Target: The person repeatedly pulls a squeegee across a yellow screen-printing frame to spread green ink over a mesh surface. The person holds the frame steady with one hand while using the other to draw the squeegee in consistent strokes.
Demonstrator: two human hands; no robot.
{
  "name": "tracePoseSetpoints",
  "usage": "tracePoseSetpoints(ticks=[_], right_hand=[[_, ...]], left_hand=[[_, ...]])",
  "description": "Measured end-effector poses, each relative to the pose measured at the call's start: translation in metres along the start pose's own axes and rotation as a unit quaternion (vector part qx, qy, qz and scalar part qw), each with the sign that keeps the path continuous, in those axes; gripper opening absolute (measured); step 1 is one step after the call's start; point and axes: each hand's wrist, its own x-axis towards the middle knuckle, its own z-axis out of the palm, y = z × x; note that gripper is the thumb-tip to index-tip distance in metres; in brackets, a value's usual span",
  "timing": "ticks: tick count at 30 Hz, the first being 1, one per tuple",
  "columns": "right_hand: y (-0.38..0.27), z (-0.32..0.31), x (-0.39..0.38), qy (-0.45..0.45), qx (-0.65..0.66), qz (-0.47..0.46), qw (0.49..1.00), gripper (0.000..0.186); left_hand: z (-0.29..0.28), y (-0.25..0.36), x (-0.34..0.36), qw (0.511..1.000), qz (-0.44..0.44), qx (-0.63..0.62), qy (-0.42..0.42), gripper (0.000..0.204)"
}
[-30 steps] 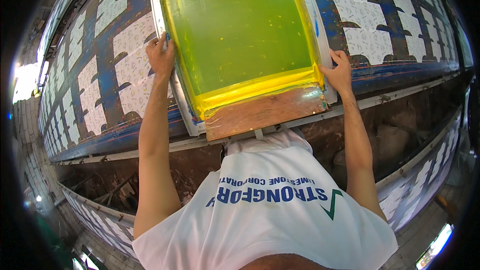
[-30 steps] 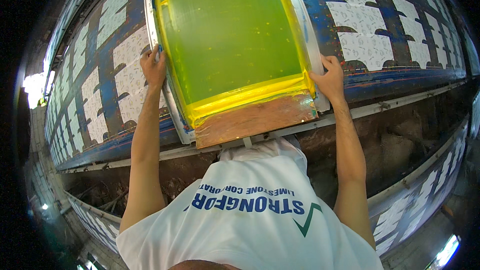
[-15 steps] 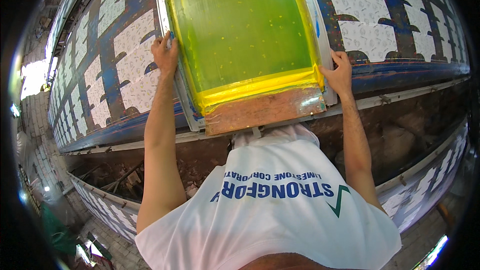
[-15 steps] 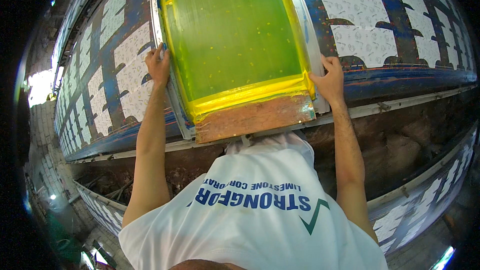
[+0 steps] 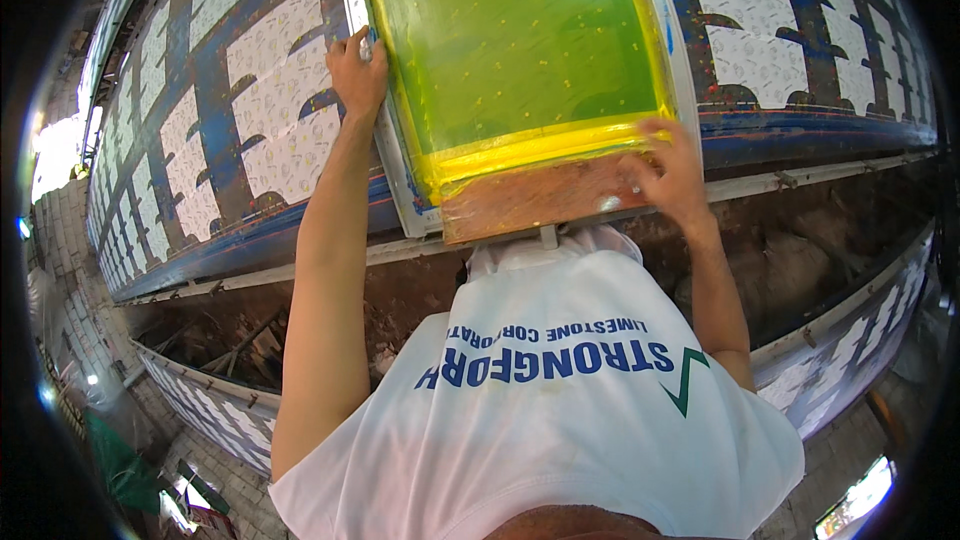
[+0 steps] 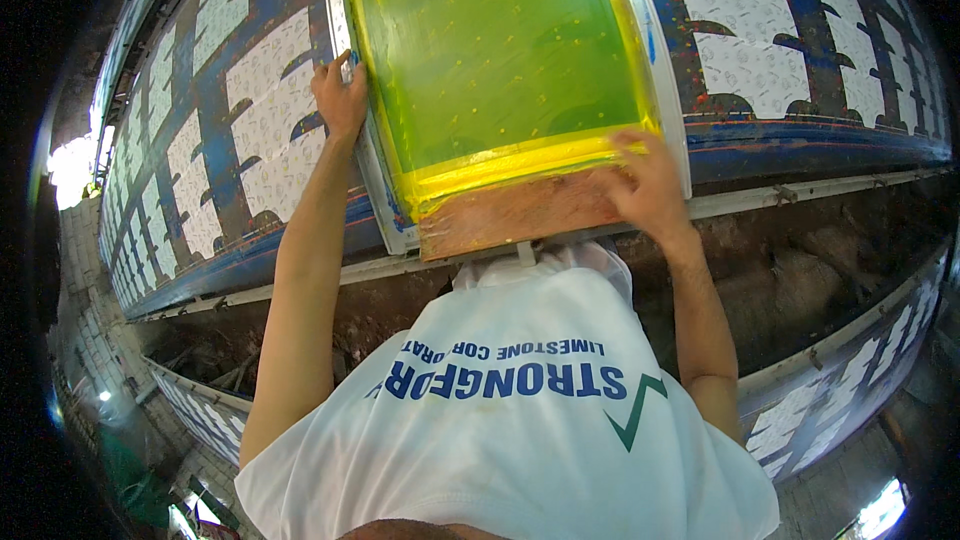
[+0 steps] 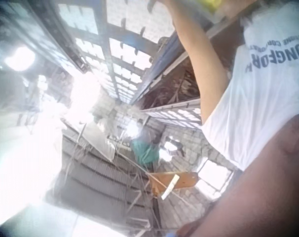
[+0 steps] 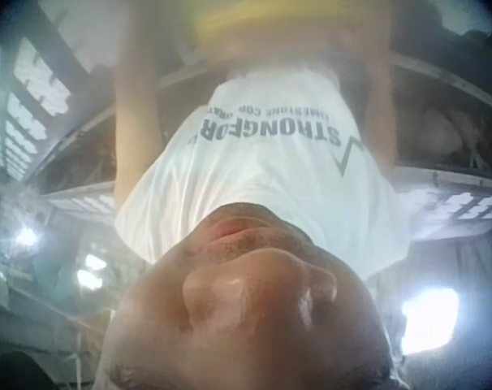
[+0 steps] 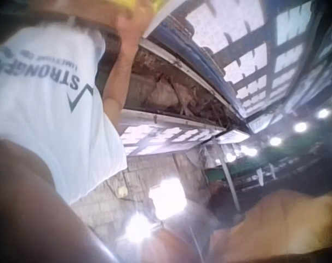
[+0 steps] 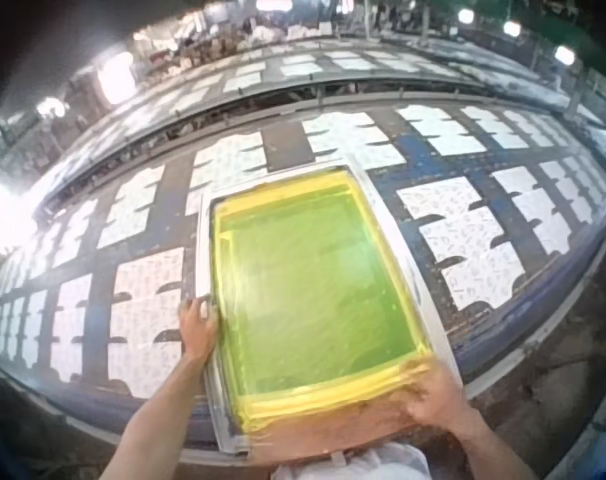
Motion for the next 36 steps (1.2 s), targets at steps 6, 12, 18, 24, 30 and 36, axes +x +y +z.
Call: tracePoseSetpoints(ticks=[6, 12, 18, 24, 30, 36], right_hand=[[-0.071, 0.032, 0.006, -0.273, -0.101, -0.186, 0.938, 0.062], [-0.090, 0.035, 0.018, -0.193, -0.124, -0.142, 0.963, 0.055], [-0.095, 0.068, 0.013, -0.149, -0.195, -0.070, 0.967, 0.061], [-0.100, 0.097, 0.032, -0.070, -0.214, -0.028, 0.974, 0.071], [-0.074, 0.105, 0.158, 0.000, -0.221, -0.055, 0.974, 0.038], [-0.038, 0.108, 0.322, -0.030, -0.280, -0.038, 0.959, 0.015]], left_hand=[[0.006, -0.003, -0.001, 1.000, 0.003, -0.008, 0.017, 0.040], [0.010, -0.005, -0.002, 0.999, 0.017, -0.010, 0.041, 0.038], [0.008, -0.004, -0.002, 0.999, -0.001, -0.032, 0.041, 0.037], [0.002, 0.001, -0.001, 0.997, -0.045, -0.056, 0.015, 0.027], [-0.003, 0.002, -0.001, 0.998, -0.041, -0.041, -0.007, 0.044], [-0.005, 0.006, -0.001, 0.998, -0.055, -0.026, -0.035, 0.058]])
